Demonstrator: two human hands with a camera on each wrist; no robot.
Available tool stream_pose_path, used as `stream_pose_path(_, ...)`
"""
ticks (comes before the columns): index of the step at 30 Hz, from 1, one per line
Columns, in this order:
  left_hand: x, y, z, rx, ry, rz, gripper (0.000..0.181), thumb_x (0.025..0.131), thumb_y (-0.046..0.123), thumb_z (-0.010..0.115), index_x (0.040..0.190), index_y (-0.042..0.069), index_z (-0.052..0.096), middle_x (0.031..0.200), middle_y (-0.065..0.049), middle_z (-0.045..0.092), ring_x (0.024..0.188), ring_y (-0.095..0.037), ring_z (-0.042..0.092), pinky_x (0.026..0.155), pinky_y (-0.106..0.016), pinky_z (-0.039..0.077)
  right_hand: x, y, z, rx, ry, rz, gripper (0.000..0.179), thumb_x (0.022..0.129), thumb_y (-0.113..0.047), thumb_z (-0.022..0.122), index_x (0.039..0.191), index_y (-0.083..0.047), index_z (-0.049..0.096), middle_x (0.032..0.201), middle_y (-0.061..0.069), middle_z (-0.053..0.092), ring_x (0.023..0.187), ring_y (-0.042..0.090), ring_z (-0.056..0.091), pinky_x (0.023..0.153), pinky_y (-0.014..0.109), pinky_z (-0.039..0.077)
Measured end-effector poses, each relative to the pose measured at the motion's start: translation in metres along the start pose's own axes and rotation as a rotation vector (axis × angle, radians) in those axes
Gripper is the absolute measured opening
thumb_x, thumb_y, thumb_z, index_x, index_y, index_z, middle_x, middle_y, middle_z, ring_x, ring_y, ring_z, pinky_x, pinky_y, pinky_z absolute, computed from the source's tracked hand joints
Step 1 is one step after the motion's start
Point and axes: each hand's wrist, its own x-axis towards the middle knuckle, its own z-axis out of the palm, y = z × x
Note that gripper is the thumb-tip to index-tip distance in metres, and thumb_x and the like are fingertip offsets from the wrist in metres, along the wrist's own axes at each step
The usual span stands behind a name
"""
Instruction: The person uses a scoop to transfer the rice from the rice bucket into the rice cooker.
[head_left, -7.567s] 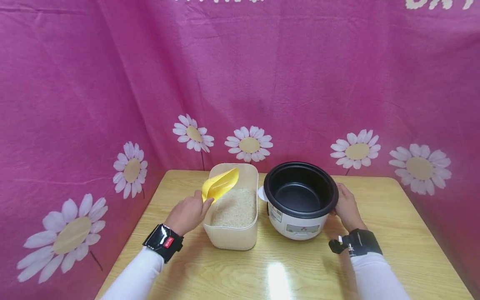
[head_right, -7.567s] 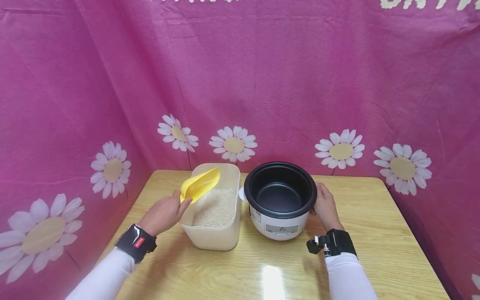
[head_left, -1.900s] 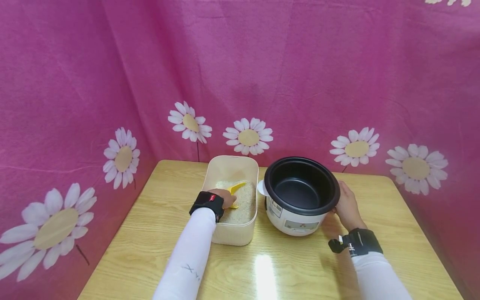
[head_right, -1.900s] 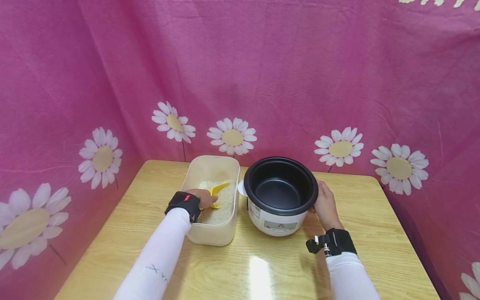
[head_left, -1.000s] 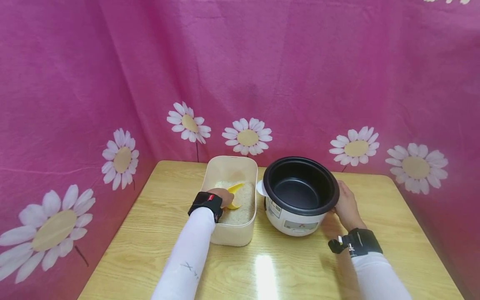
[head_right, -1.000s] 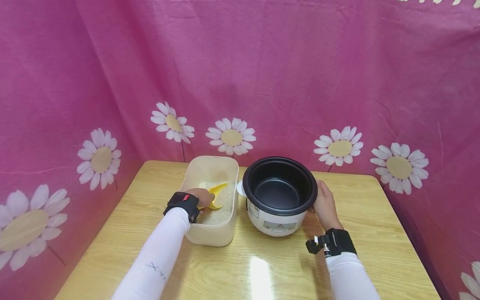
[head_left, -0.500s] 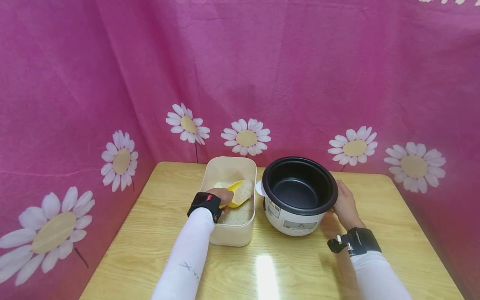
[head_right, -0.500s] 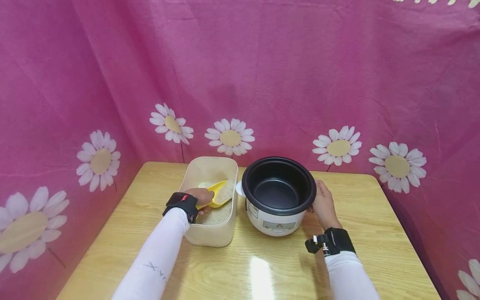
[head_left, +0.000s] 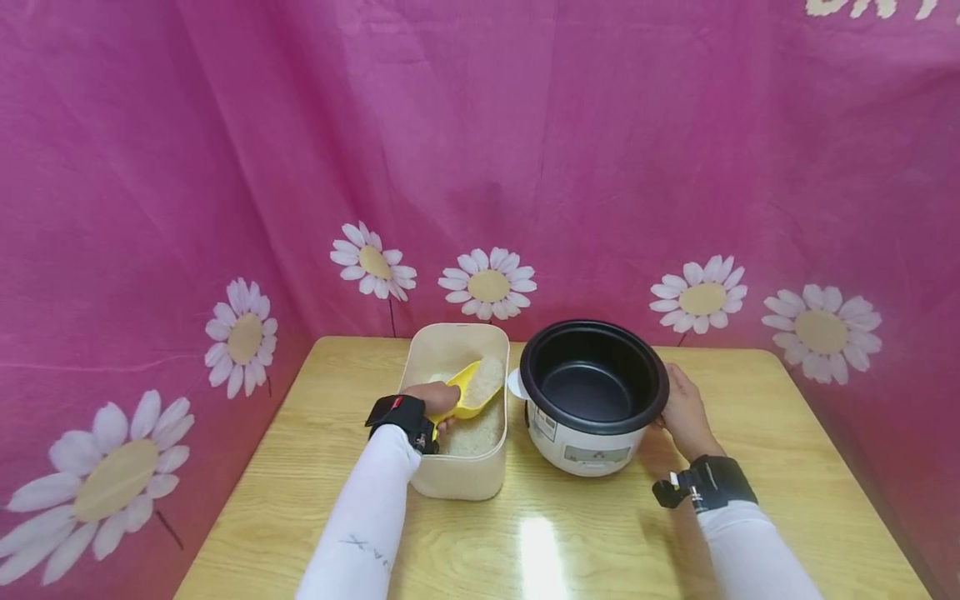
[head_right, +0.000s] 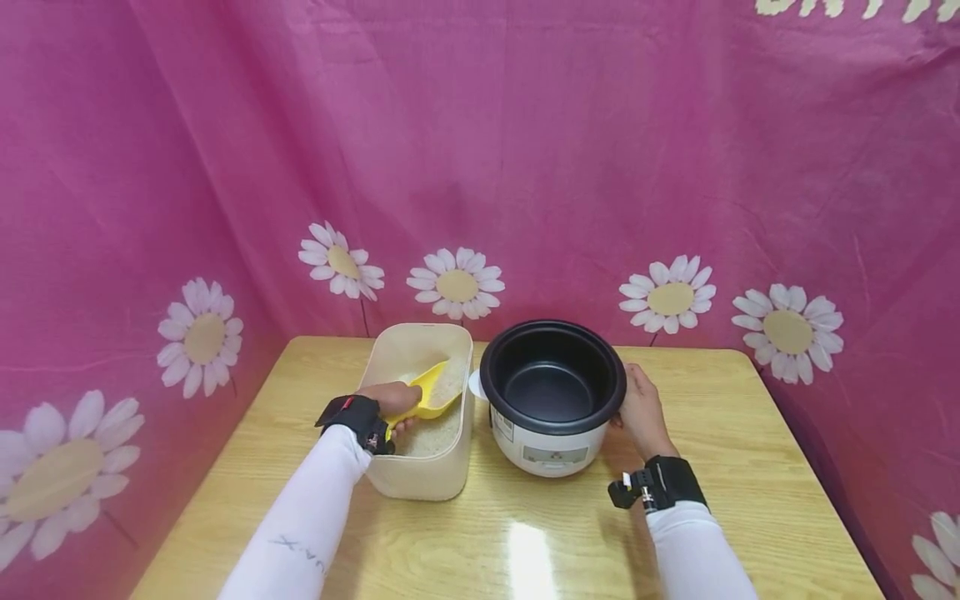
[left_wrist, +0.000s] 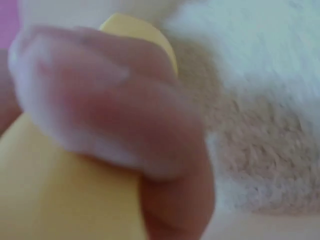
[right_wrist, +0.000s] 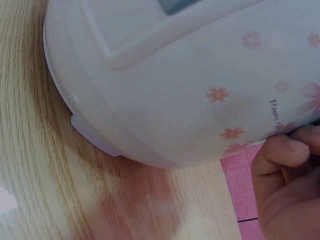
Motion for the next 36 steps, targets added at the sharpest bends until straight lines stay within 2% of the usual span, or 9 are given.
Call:
stream_pose_path(1, -0.002, 0.000, -0.002, -0.016, -0.018, -0.011, 0.028, 0.104, 0.025, 0.037, 0.114, 0.001, 0.048, 0.064, 0.002, 0.051, 0.047, -0.005, 0.044, 0.049, -0.018, 0.042, -0.001, 0.000, 0.001, -0.008, 0.004, -0.002, 0.027, 0.110, -0.043, 0.043, 0.111, -0.019, 0.055, 0.063, -0.012, 0.047, 0.049, 0.006, 0.042, 0.047, 0.025, 0.038)
stream_pose_path(4, -0.007, 0.001, -0.005, -0.039, -0.070, 0.009, 0.026, 0.103, 0.023, 0.035, 0.108, 0.002, 0.047, 0.065, 0.002, 0.050, 0.049, -0.006, 0.043, 0.050, -0.018, 0.043, -0.002, 0.000, 0.002, -0.027, 0.008, -0.014, 0.028, 0.110, -0.044, 0.041, 0.110, -0.019, 0.055, 0.062, -0.012, 0.046, 0.049, 0.007, 0.042, 0.047, 0.026, 0.039)
stream_pose_path(7, -0.010, 0.001, -0.007, -0.039, -0.075, 0.017, 0.029, 0.103, 0.024, 0.035, 0.112, 0.000, 0.048, 0.067, 0.002, 0.049, 0.051, -0.005, 0.043, 0.051, -0.017, 0.043, -0.001, 0.000, 0.002, -0.039, 0.011, -0.021, 0.028, 0.110, -0.044, 0.041, 0.108, -0.019, 0.054, 0.062, -0.012, 0.046, 0.048, 0.007, 0.042, 0.047, 0.027, 0.039)
stream_pose_path(9, -0.012, 0.002, -0.006, -0.071, -0.075, 0.000, 0.029, 0.104, 0.024, 0.035, 0.113, -0.001, 0.048, 0.067, 0.002, 0.049, 0.051, -0.006, 0.042, 0.050, -0.017, 0.042, -0.001, 0.000, 0.002, -0.047, 0.008, -0.016, 0.029, 0.110, -0.045, 0.041, 0.107, -0.020, 0.054, 0.061, -0.012, 0.047, 0.048, 0.007, 0.043, 0.047, 0.027, 0.040)
stream_pose_path(14, -0.016, 0.002, -0.006, -0.119, -0.090, -0.030, 0.026, 0.106, 0.026, 0.035, 0.107, 0.003, 0.048, 0.065, 0.002, 0.048, 0.052, -0.007, 0.041, 0.049, -0.017, 0.040, -0.001, 0.001, 0.001, -0.063, 0.005, -0.006, 0.029, 0.110, -0.047, 0.040, 0.109, -0.021, 0.053, 0.061, -0.012, 0.047, 0.048, 0.007, 0.044, 0.047, 0.028, 0.042)
stream_pose_path(24, -0.022, 0.006, -0.012, -0.035, -0.101, 0.067, 0.024, 0.104, 0.020, 0.031, 0.095, 0.004, 0.046, 0.067, 0.002, 0.045, 0.051, -0.006, 0.039, 0.048, -0.016, 0.038, 0.000, 0.002, 0.001, -0.062, 0.003, -0.011, 0.027, 0.109, -0.048, 0.041, 0.108, -0.023, 0.053, 0.061, -0.011, 0.047, 0.048, 0.008, 0.043, 0.047, 0.029, 0.041)
stream_pose_path(29, -0.026, 0.006, -0.014, -0.044, -0.082, 0.065, 0.025, 0.104, 0.022, 0.031, 0.093, 0.006, 0.047, 0.066, 0.003, 0.045, 0.048, -0.004, 0.038, 0.047, -0.016, 0.038, 0.002, 0.002, 0.000, -0.058, -0.010, -0.013, 0.026, 0.110, -0.045, 0.041, 0.108, -0.023, 0.053, 0.060, -0.011, 0.047, 0.048, 0.008, 0.044, 0.047, 0.028, 0.041)
stream_pose_path(36, -0.035, 0.005, -0.018, -0.091, -0.042, 0.059, 0.024, 0.105, 0.026, 0.035, 0.100, 0.007, 0.049, 0.068, 0.004, 0.046, 0.050, -0.004, 0.040, 0.048, -0.016, 0.040, 0.003, 0.004, 0.000, -0.078, -0.013, -0.002, 0.024, 0.110, -0.046, 0.040, 0.109, -0.025, 0.052, 0.061, -0.011, 0.047, 0.048, 0.007, 0.044, 0.047, 0.028, 0.042)
